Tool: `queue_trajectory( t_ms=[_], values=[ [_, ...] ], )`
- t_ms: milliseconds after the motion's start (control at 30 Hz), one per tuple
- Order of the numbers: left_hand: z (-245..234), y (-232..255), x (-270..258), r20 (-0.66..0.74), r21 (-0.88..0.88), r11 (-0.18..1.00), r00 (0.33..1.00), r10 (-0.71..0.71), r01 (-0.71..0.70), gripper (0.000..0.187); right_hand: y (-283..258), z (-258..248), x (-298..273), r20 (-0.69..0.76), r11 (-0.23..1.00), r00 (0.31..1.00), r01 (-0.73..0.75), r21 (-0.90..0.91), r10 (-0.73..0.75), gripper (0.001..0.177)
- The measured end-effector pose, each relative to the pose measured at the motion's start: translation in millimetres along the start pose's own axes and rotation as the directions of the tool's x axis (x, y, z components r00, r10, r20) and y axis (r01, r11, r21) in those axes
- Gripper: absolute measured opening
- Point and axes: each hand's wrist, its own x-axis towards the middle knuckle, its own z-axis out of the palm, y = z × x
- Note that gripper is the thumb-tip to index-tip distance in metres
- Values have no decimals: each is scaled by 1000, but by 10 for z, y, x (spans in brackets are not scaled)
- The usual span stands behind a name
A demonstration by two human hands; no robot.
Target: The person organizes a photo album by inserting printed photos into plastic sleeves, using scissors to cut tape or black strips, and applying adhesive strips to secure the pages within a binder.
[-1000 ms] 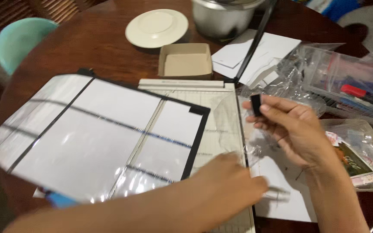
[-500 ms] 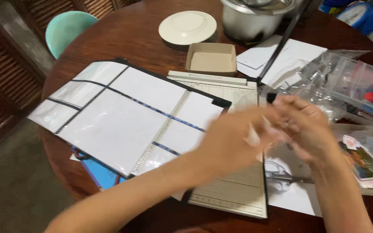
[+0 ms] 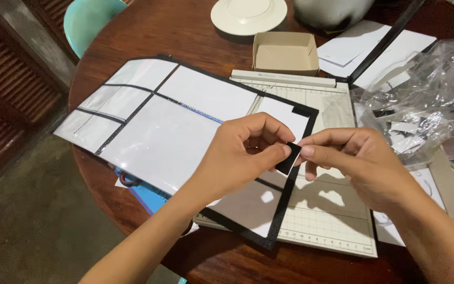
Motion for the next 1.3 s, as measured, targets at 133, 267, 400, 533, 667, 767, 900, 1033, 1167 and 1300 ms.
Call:
queue_trajectory(
  t_ms=[133,267,400,533,667,767,900,1033,1167,1300],
  values=[
    [-96,-14,-95,46,-75,997,999,0,3,11,48,60,23,64,994,992,-106,18,105,23],
    [-138,7,-235,103,305,861,913,395,-407,28,129,107,97,165,987,978,-141,79,127,26],
    [-111,88,-327,222,654,443,716,662,-613,21,188,91,31,257,941,929,-307,142,265,32],
    [-40,237,-520,201,651,454,715,670,-608,18,374,-78,-122,193,898,901,-418,138,389,34],
    [-69,247,-780,-74,446,823,902,425,-352,12,873,-938,-552,-193,860,981,-70,-506,-34,33],
    [-259,99,-914,-204,194,979,973,108,-68,8,1652,-1677,-730,-346,639,938,-261,-724,-9,31],
    [-226,-317,-857,-40,-244,929,954,-298,280,11,2221,-1771,-939,-451,375,891,-439,-817,60,28],
    [-95,-546,-661,-23,-293,942,984,-179,165,12,1505,-1130,-1015,-460,618,853,-227,-753,-247,29],
    [2,-428,-426,-3,-137,959,968,-251,248,12,700,-253,-1022,-95,532,850,233,-814,-518,23],
    [-61,-248,-401,-13,129,926,935,-356,354,11,451,211,-813,199,563,835,502,-657,-513,24]
  ],
)
